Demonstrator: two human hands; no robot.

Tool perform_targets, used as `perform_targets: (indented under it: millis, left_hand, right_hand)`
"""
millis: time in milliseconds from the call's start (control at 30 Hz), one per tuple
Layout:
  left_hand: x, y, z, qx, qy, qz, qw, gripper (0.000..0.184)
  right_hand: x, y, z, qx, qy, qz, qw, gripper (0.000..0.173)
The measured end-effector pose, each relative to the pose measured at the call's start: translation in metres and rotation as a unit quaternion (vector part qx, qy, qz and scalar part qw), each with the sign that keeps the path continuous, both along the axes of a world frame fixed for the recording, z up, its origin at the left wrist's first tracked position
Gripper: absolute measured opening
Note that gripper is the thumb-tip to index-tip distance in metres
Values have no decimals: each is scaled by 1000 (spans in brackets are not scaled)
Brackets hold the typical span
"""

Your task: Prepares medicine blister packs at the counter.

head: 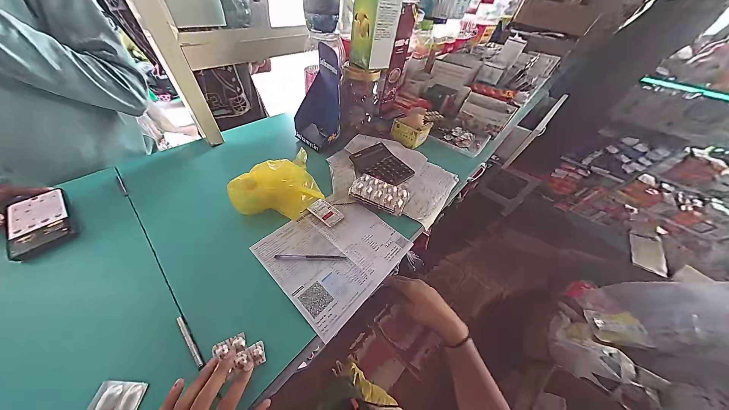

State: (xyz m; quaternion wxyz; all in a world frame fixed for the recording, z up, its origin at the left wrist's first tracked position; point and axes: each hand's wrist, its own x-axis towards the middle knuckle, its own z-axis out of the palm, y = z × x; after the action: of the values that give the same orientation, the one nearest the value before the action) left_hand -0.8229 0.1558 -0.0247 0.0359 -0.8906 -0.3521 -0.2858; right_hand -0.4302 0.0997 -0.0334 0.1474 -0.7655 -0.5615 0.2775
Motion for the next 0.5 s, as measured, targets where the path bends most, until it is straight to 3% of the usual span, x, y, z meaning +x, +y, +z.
perform_targets:
  millis: [133,333,500]
  left_hand:
    - [1,-2,4,-22,28,1,999,52]
    - [-1,-4,13,-100,1,1,995,58]
    - [3,3,26,-133,-8,43,990,51]
  right_hand:
    - [-25,15,-34,-19,-84,-30,996,33]
    - [-19,16,-7,-132,-93,-15,987,40]
    - [12,-15,9,-126,3,2,992,35]
